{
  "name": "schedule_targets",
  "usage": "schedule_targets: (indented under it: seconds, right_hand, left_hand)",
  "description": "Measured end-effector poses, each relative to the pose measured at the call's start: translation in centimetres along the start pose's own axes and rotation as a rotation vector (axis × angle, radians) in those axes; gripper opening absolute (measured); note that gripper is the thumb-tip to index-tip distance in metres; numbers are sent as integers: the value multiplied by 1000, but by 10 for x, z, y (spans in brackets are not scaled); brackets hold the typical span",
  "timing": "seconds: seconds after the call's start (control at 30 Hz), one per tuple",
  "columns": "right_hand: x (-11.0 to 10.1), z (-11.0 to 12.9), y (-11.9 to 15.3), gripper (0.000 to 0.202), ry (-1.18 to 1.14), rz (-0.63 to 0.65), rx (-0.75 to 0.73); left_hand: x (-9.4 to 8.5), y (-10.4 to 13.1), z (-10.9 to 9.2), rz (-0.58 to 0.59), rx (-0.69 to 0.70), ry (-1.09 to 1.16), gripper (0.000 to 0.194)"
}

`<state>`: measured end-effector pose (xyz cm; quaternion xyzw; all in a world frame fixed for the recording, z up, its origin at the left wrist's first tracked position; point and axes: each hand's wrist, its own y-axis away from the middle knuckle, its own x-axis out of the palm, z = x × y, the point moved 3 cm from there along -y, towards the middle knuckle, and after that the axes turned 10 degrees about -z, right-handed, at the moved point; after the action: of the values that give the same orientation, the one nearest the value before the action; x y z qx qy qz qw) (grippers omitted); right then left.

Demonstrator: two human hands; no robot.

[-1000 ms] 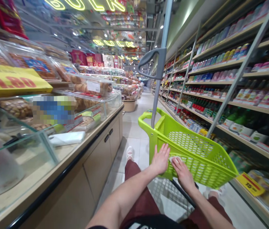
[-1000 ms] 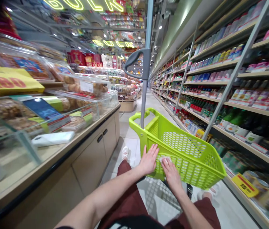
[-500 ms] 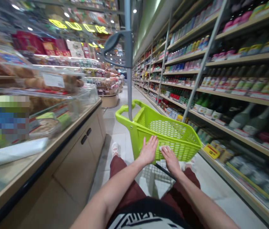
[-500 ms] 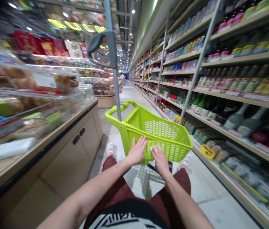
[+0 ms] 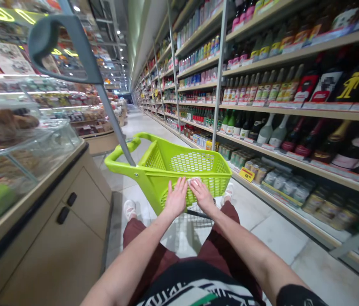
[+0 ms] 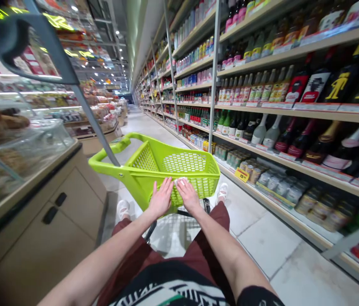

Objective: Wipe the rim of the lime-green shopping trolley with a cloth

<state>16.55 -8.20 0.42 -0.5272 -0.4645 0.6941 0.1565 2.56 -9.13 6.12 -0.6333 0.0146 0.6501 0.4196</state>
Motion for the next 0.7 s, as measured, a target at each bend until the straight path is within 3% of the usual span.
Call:
schedule_targets:
  seconds: [0.17, 0.33, 0.43, 0.6, 0.7]
  right_hand:
    - [-2, 2, 28, 45, -16, 54, -46]
    - [-32, -23, -4, 48, 26, -131, 61]
    - [-32, -34, -8, 48, 41, -132, 57]
    - [-10, -34, 35, 47, 41, -18, 34]
    - [-10, -33, 49, 46, 33, 3, 29]
  left_hand:
    - [11, 2, -5, 72, 45, -22, 59]
    - [8, -8, -11, 81, 57, -59, 60]
    - [7, -18, -19, 79, 80, -52, 59]
    - [16, -21, -32, 75, 155, -52, 58]
    - [22, -21, -36, 74, 188, -54, 57]
